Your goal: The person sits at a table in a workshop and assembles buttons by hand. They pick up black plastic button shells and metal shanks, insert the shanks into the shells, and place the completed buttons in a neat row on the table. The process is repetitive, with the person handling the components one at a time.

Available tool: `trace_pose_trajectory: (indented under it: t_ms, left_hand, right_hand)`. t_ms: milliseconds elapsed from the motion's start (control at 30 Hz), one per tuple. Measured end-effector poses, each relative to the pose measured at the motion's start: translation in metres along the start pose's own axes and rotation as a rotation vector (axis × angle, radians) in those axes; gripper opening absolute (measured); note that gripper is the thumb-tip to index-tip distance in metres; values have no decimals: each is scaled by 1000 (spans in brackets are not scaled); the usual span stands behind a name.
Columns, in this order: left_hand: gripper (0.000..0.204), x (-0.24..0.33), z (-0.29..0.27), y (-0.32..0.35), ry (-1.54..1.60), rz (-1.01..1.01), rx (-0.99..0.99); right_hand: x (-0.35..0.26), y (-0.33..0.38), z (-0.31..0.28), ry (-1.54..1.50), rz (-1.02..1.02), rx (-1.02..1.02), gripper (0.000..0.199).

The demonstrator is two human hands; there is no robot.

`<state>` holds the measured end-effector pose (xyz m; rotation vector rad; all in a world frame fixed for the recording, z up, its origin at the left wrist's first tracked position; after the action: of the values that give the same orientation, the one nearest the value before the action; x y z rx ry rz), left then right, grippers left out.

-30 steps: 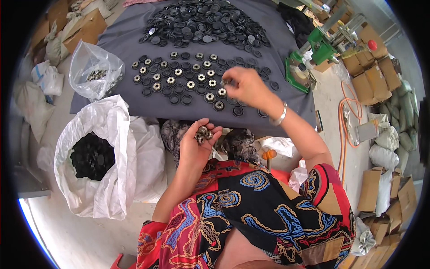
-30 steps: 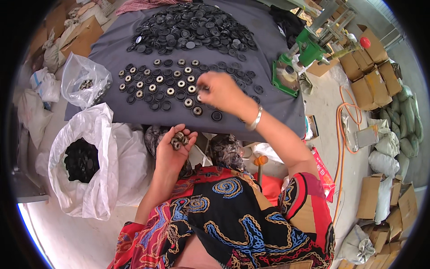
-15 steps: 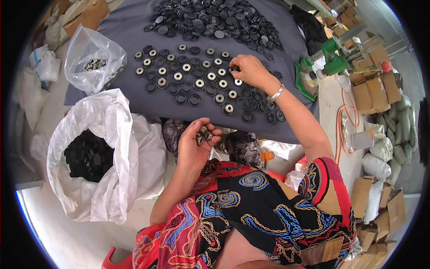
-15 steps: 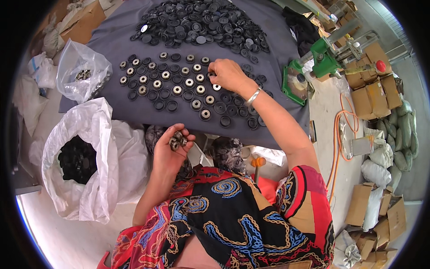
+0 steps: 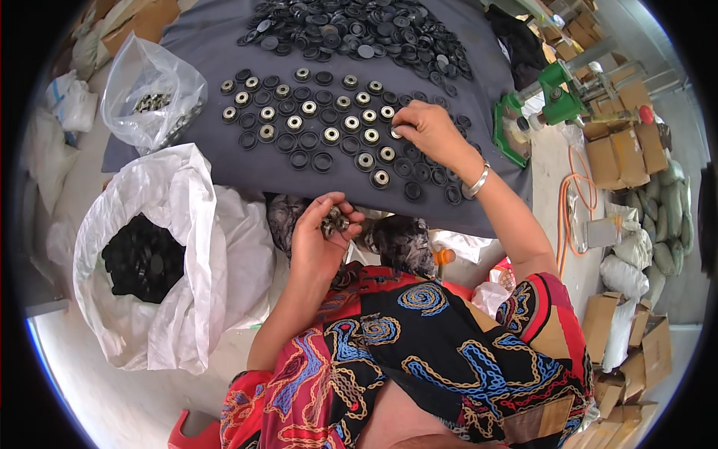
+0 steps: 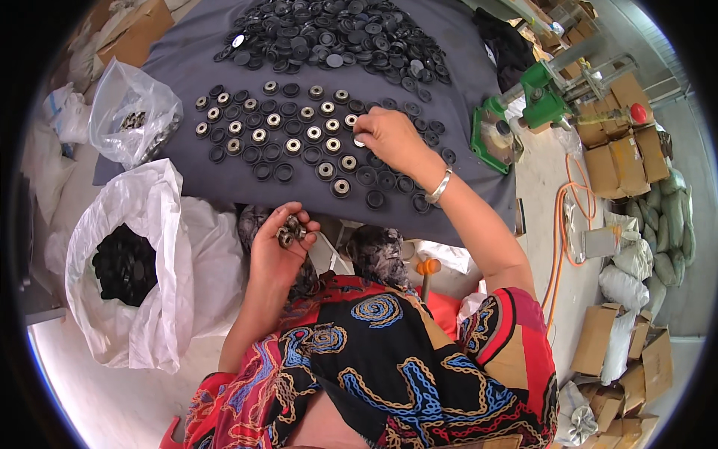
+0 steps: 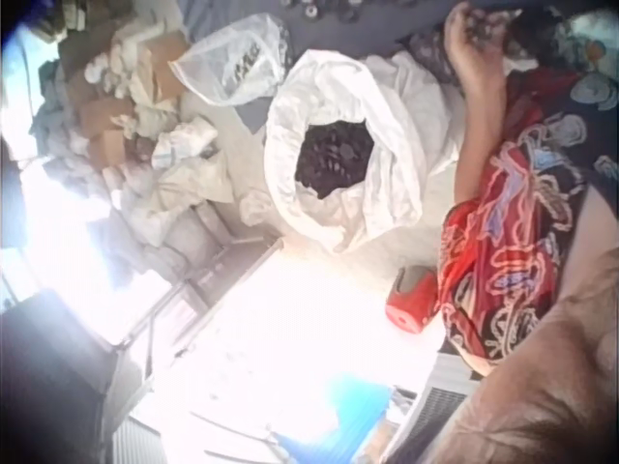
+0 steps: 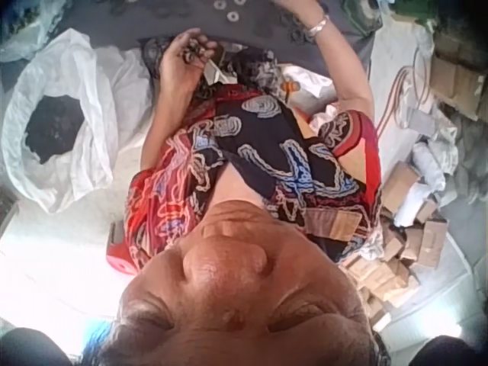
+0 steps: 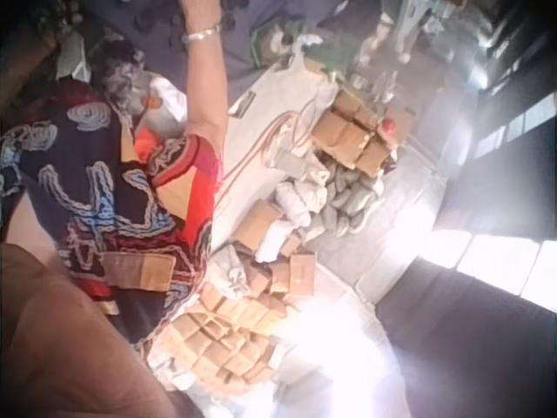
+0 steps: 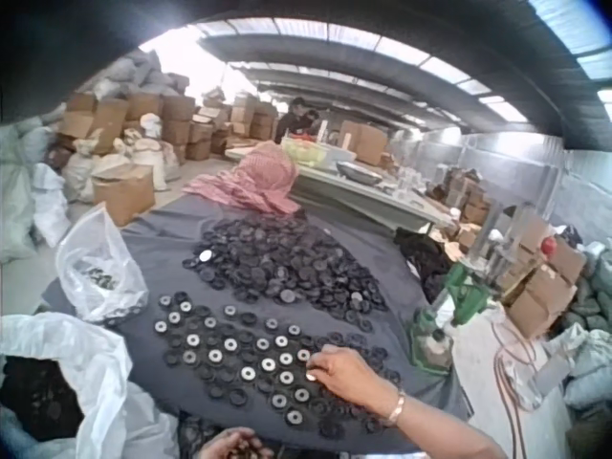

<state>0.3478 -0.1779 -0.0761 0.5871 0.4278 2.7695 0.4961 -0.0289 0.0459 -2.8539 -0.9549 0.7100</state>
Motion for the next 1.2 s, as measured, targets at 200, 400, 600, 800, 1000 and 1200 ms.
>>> trace_pose_trajectory:
  t_ms: [200,400,600,800,1000,1200]
  left_hand:
    - [19,-4,5,-1,-20,-18,-19]
    - [19,-2,3,0,-18,-15,0]
    - [18,-2,1,-2,2,-13,-4]
    - [18,-2,-1,-3,1,-11,-11]
    - [18,-2,0,-1,1,-12,-18]
    - [18,0,-1,1,5,-10,-11]
  right_hand:
    - [8,0,10,-39,66,-17,10]
    - [16,-4,9,-140,98,-21,11]
    - [24,1,9,-151,93,33,11]
    - [19,0,8,-121,122,-9,13]
    - [21,2,7,-95,82,26,12]
    - [22,2,8,-108,98,24,12]
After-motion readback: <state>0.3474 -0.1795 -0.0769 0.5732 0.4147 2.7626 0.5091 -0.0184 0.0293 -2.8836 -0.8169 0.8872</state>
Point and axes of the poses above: each hand's wrist, its own y-axis away from the middle knuckle, its own z-axis out of the palm, x = y × z, the point moved 9 cm from there along -y, towards the middle knuckle, and after that the axes turned 2 degrees about -x, right-handed, at the moved point
